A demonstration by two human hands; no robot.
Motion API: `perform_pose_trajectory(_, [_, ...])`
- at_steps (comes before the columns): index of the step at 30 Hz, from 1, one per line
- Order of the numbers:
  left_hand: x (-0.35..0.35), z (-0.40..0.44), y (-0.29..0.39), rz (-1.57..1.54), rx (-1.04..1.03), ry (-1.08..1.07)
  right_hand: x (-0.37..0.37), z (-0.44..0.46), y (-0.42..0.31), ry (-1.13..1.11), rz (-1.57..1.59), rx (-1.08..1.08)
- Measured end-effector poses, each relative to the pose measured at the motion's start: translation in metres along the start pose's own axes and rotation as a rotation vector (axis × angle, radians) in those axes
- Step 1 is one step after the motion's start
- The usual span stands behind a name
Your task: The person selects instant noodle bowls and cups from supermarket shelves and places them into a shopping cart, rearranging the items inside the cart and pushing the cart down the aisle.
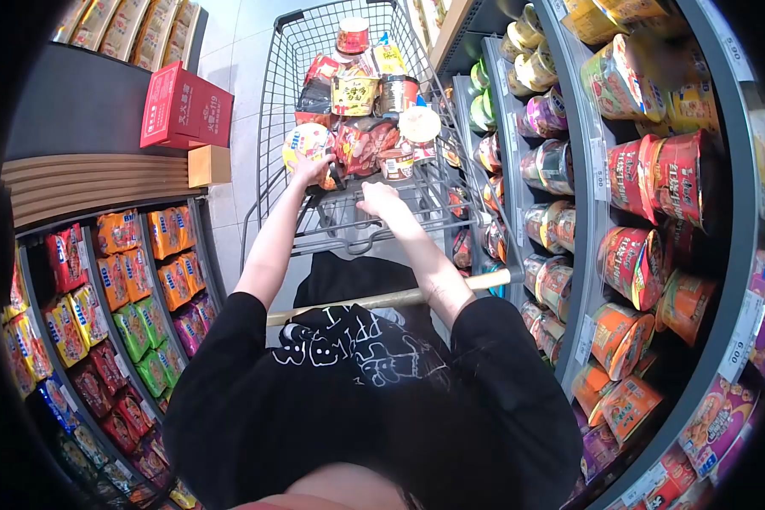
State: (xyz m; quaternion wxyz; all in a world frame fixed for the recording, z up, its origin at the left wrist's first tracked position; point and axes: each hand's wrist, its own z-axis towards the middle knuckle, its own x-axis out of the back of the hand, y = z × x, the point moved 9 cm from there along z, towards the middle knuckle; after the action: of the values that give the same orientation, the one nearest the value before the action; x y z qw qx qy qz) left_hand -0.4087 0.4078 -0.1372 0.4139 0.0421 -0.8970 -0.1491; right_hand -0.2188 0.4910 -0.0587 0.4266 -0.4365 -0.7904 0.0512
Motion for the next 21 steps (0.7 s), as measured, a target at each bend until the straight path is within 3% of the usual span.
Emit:
perform_pose_trajectory(6, [0.015,-0.013,0.008,0.156,0.014,0.012,0.003,-0.001,0.0,-0.026,0.005,0.014])
perform_pose_trajectory(8, [0.027,-0.022,0.027,0.104,-0.116,0.091,0.002,0.001,0.001,-0.016,0.011,0.012])
perform_pose_trajectory(12, [0.072,-0.035,0.04,0.126,-0.084,0.26,0.004,0.002,0.003,0.04,0.021,0.006])
perform_pose_trajectory(15, [0.097,-0.02,0.036,-0.264,-0.209,0.428,0.005,0.003,0.003,0.057,0.049,-0.006])
perform_pose_trajectory(16, [0.089,-0.007,0.034,-0.255,-0.216,0.425,0.005,0.003,0.001,0.065,0.048,0.004])
perform_pose_trajectory(18, [0.076,0.014,0.013,-0.635,-0.093,0.514,0.006,0.002,0.0,0.074,0.056,0.007])
perform_pose_trajectory(19, [0.064,0.023,0.008,-0.791,-0.052,0.402,0.006,0.001,-0.001,0.053,0.055,0.011])
perform_pose_trajectory(21, [0.03,0.028,0.011,-1.451,0.014,0.208,0.006,0.001,0.001,0.031,0.049,0.01])
